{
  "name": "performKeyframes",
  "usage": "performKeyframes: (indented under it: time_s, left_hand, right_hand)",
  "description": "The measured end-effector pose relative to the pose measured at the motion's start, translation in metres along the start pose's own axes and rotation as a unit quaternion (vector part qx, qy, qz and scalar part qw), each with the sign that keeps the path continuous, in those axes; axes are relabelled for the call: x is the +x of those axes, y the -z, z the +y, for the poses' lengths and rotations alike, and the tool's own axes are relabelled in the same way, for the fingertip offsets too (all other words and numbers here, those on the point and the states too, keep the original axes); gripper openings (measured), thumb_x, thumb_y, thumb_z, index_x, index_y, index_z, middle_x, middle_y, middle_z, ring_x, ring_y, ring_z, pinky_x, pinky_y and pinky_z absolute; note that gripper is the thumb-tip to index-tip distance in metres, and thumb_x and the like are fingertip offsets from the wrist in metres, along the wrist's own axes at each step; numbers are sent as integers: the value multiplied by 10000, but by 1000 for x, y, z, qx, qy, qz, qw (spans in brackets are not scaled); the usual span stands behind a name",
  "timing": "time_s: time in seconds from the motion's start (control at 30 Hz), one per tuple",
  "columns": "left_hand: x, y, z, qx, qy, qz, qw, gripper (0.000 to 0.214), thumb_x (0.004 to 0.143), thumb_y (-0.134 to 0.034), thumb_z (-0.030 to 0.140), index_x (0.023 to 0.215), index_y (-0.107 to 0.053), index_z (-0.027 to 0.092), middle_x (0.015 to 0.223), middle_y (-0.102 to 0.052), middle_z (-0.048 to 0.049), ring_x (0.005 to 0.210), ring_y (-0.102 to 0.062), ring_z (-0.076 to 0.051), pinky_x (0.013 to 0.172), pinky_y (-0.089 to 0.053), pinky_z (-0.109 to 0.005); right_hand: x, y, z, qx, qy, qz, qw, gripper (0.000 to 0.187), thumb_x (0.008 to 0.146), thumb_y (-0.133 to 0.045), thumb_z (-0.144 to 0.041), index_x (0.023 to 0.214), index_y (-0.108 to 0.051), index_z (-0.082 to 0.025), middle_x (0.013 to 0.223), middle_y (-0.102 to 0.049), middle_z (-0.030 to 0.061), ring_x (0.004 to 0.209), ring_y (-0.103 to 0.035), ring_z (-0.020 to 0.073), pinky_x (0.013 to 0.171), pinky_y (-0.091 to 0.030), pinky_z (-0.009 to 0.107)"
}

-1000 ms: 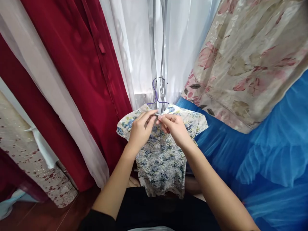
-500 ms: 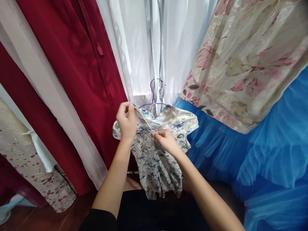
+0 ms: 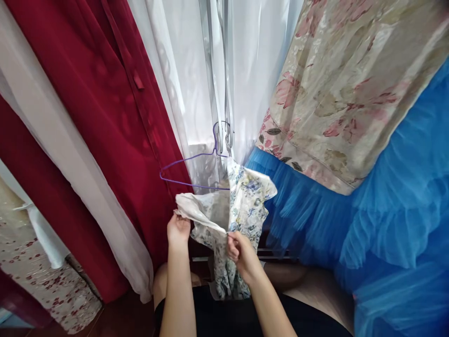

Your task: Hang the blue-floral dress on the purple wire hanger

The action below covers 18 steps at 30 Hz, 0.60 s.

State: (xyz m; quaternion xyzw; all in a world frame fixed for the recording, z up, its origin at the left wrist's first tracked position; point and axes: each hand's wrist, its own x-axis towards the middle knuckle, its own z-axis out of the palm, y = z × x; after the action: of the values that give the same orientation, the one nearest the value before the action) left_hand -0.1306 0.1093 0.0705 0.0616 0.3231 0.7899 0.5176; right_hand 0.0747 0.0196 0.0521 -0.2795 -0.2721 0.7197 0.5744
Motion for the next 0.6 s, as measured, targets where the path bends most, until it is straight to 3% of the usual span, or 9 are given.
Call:
performKeyframes:
  time_s: [0.07,0.17,0.23,0.3,0.37,0.47,0.53,0.6]
  left_hand:
    - [-18,15,-24,-1,33,-26,999,211,949,-492,134,764,-587,168,802,-668,-38,765,-662,-126,795,-545,-271]
    - [-54,18,-48,13,51,-127,990,82,863,-681,263,847,-655,187,959,-693,-52,951,-661,-189,887,-524,-352]
    - [-83,6,-55,46,32,-214,975,171,821,-755,330,879,-674,191,980,-678,-46,971,-640,-197,877,-508,-336]
    - [-113,-13,-56,116,-8,-299,947,199,850,-745,374,881,-681,188,936,-653,-36,921,-620,-178,847,-487,-292]
    - [-142,-30,-56,213,-64,-376,900,186,920,-673,372,887,-687,190,924,-638,-36,918,-610,-172,862,-465,-274]
    - [-168,-42,-57,329,-132,-441,824,170,973,-598,345,980,-703,211,1035,-659,-61,1056,-613,-216,982,-437,-318]
    - [-172,-43,-57,370,-151,-443,802,238,971,-598,355,1168,-678,247,1218,-646,-81,1211,-570,-253,1082,-392,-367]
    - [-168,-41,-56,388,-150,-439,796,449,965,-602,393,1398,-546,289,1443,-537,-90,1382,-449,-277,1173,-305,-412]
  right_hand:
    - [-1,24,2,110,4,76,991,278,710,-685,-348,596,-469,-215,406,-261,-129,366,-172,53,380,-151,200]
    - [-1,46,-8,181,50,202,961,238,702,-655,-298,611,-449,-221,439,-299,-118,374,-248,61,383,-232,188]
    - [-3,48,-13,141,96,263,949,148,743,-646,-317,693,-559,-208,513,-470,-70,428,-390,85,425,-331,201]
    - [-9,42,-16,40,151,279,947,183,789,-664,-373,847,-673,-200,727,-659,-6,592,-552,126,539,-447,237]
    - [-18,34,-17,-62,185,237,952,293,830,-675,-459,972,-726,-208,967,-732,30,841,-644,186,738,-516,288]
    - [-33,25,-20,-116,159,115,974,489,875,-605,-636,1117,-732,-231,1165,-729,60,1193,-596,269,1031,-446,381]
    - [-43,21,-24,-107,118,46,986,610,877,-550,-717,1221,-698,-235,1235,-709,82,1303,-534,281,1116,-374,421]
    - [-53,19,-31,-107,72,-15,992,652,841,-619,-711,1270,-665,-222,1220,-709,102,1280,-553,290,1109,-382,441]
